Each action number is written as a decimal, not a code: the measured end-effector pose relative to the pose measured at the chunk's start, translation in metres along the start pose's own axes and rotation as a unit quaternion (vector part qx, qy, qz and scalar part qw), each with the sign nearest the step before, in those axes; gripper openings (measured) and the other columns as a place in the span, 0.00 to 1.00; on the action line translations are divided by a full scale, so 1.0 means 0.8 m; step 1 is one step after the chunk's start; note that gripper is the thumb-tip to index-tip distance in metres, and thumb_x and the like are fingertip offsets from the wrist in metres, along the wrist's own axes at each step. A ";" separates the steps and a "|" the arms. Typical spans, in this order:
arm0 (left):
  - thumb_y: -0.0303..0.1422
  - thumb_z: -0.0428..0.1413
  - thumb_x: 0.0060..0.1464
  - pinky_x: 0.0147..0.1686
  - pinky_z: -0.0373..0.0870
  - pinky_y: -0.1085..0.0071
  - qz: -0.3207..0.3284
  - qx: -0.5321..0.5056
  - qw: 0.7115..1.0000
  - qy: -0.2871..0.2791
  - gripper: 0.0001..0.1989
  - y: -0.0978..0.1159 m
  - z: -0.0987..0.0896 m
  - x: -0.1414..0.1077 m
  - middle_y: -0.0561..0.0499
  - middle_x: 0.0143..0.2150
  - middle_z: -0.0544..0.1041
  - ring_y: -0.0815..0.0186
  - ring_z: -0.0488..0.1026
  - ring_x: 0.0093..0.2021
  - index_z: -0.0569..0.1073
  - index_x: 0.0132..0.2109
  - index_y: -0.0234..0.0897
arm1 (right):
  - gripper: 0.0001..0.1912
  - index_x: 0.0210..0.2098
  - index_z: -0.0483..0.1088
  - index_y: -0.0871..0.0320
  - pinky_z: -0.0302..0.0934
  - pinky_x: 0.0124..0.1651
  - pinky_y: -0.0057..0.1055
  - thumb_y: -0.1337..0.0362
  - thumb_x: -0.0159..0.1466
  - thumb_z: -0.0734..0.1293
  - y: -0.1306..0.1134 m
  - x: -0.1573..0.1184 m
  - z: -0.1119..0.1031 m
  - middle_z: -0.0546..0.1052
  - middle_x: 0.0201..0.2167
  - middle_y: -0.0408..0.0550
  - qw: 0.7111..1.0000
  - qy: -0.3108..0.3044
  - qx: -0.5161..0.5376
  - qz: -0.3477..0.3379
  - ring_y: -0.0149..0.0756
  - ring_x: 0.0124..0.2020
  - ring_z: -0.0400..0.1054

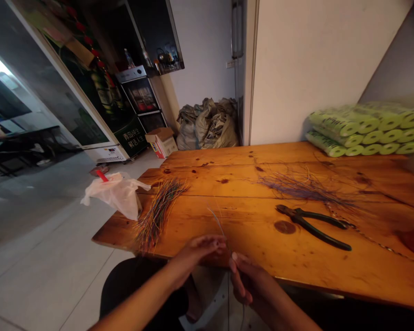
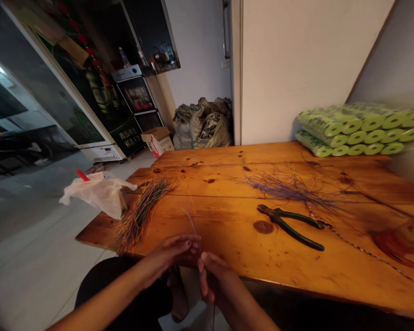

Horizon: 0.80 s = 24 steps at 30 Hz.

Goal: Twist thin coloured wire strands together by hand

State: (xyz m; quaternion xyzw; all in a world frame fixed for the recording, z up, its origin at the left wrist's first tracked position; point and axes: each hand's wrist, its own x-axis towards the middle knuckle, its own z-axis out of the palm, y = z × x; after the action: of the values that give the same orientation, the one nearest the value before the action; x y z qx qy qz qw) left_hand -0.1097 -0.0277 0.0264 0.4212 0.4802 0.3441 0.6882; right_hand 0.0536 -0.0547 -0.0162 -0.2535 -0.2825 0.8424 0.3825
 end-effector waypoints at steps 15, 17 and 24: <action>0.39 0.62 0.42 0.34 0.65 0.75 0.056 -0.049 0.993 0.093 0.11 -0.005 0.015 -0.007 0.50 0.28 0.76 0.69 0.71 0.29 0.76 0.32 0.36 | 0.17 0.29 0.65 0.60 0.45 0.16 0.20 0.50 0.57 0.65 0.022 0.000 0.003 0.62 0.12 0.35 0.997 -0.064 0.044 0.029 0.20 0.10 0.50; 0.38 0.63 0.41 0.34 0.67 0.75 0.079 -0.073 0.984 0.140 0.14 0.013 0.000 -0.005 0.50 0.28 0.76 0.70 0.71 0.30 0.76 0.35 0.36 | 0.18 0.29 0.66 0.61 0.43 0.16 0.20 0.50 0.56 0.65 0.022 -0.002 0.004 0.63 0.12 0.36 0.996 -0.079 0.000 0.045 0.20 0.11 0.51; 0.31 0.64 0.39 0.30 0.68 0.77 0.113 0.103 0.970 0.186 0.13 0.128 -0.125 0.015 0.49 0.26 0.75 0.70 0.71 0.27 0.78 0.35 0.32 | 0.21 0.28 0.69 0.62 0.42 0.21 0.22 0.47 0.52 0.68 0.029 -0.001 -0.004 0.65 0.16 0.40 0.985 -0.084 -0.118 0.096 0.21 0.16 0.53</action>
State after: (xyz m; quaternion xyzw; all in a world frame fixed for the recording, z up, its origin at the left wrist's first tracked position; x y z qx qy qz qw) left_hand -0.2084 0.0493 0.0969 0.4698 0.5819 0.4411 0.4961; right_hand 0.0447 -0.0670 -0.0337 -0.2511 -0.3851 0.8544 0.2420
